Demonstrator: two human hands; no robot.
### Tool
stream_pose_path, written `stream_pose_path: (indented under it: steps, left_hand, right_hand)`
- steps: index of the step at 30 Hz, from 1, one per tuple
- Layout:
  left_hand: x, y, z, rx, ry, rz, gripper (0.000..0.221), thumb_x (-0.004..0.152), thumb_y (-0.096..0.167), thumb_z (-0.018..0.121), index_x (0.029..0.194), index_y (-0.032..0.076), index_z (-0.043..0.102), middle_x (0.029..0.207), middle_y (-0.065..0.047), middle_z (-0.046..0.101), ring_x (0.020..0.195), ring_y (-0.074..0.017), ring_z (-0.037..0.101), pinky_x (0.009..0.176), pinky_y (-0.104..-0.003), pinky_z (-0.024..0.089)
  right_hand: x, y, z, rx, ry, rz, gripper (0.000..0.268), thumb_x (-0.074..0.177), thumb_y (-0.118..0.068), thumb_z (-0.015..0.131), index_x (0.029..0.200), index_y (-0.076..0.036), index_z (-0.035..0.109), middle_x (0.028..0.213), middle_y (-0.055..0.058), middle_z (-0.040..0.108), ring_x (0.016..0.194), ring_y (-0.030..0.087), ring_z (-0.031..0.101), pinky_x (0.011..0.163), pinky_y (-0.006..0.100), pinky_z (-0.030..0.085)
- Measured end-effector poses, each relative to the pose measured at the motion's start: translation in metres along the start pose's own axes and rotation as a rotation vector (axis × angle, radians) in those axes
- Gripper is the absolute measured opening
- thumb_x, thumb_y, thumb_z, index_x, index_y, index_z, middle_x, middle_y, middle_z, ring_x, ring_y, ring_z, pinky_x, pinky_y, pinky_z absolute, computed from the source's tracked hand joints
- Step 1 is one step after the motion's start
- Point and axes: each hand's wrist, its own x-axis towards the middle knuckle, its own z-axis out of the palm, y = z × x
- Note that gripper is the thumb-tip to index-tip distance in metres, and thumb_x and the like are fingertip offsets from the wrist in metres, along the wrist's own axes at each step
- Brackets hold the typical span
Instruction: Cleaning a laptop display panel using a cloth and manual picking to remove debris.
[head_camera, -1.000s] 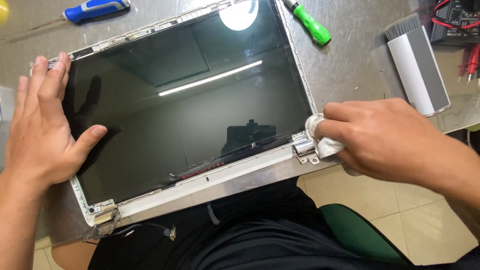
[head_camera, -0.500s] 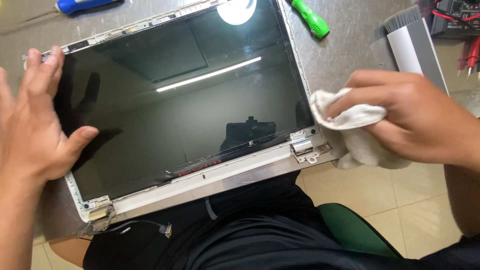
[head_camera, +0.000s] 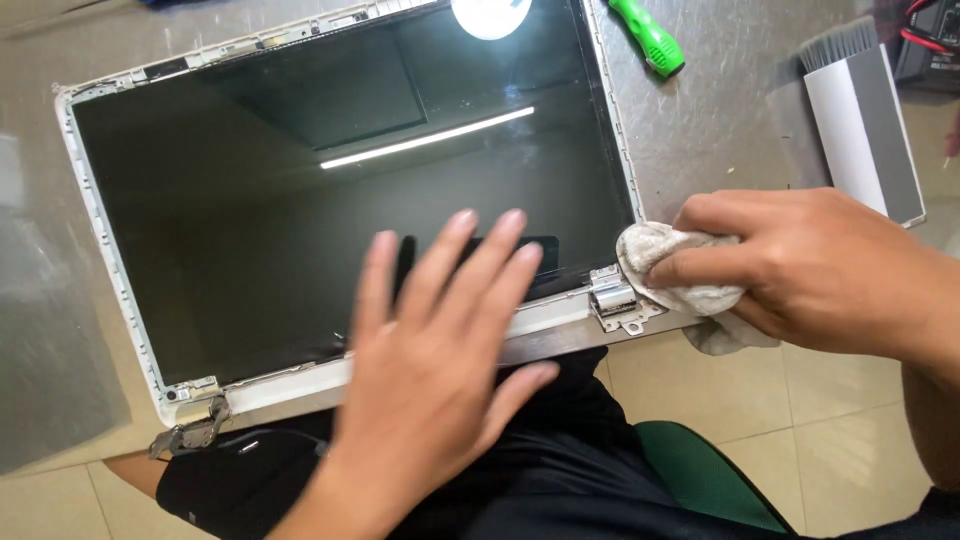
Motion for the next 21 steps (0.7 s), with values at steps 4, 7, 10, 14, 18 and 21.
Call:
stream_pose_path:
  steps: [4,7,10,14,18,21]
  left_hand:
    - [0.013,0.01,0.039,0.148,0.03,-0.11,0.084,0.09,0.069,0.067,0.154,0.019,0.05,0.165,-0.003,0.039,0.153,-0.0289,0.034,0.119,-0.067,0.025]
    - [0.014,0.012,0.047,0.219,0.036,-0.167,0.083,0.09,0.075,0.063,0.156,0.027,0.049,0.165,-0.001,0.038,0.153,-0.029,0.033,0.115,-0.073,0.024]
    - [0.01,0.015,0.048,0.255,0.036,-0.187,0.085,0.091,0.077,0.06,0.158,0.027,0.046,0.166,0.001,0.037,0.154,-0.0283,0.032,0.114,-0.075,0.022]
    - [0.01,0.017,0.05,0.298,0.026,-0.192,0.09,0.092,0.079,0.057,0.161,0.024,0.04,0.168,0.001,0.035,0.155,-0.0281,0.029,0.114,-0.074,0.024]
    - [0.01,0.014,0.048,0.293,0.045,-0.163,0.089,0.092,0.078,0.058,0.159,0.021,0.042,0.166,-0.001,0.037,0.153,-0.0281,0.032,0.115,-0.071,0.029]
    - [0.009,0.01,0.044,0.207,0.05,-0.149,0.092,0.09,0.074,0.065,0.159,0.018,0.039,0.166,0.001,0.038,0.154,-0.0246,0.034,0.118,-0.067,0.025]
  right_hand:
    - [0.002,-0.008,-0.004,-0.183,-0.073,0.008,0.044,0.078,-0.017,0.063,0.115,-0.041,0.062,0.106,-0.007,0.059,0.086,0.02,0.067,0.041,0.047,0.05]
    - [0.007,-0.013,-0.002,-0.155,-0.136,0.061,0.031,0.083,-0.025,0.062,0.111,-0.038,0.063,0.093,-0.006,0.058,0.075,0.025,0.067,0.041,0.049,0.048]
    - [0.021,-0.023,-0.011,0.01,-0.265,0.21,0.019,0.088,-0.033,0.057,0.102,-0.037,0.07,0.088,-0.012,0.068,0.069,0.028,0.069,0.051,0.048,0.049]
    - [0.026,-0.025,-0.024,0.235,-0.382,0.312,0.037,0.086,-0.027,0.046,0.107,-0.034,0.076,0.095,-0.009,0.085,0.082,0.025,0.077,0.071,0.043,0.054]
    - [0.021,-0.027,-0.03,0.533,-0.397,0.539,0.044,0.095,-0.038,0.045,0.108,-0.032,0.087,0.088,-0.011,0.091,0.076,0.008,0.079,0.076,0.026,0.055]
    - [0.008,-0.027,-0.029,0.667,-0.283,0.609,0.044,0.096,-0.032,0.05,0.111,-0.03,0.092,0.102,-0.013,0.095,0.083,0.006,0.083,0.078,0.024,0.055]
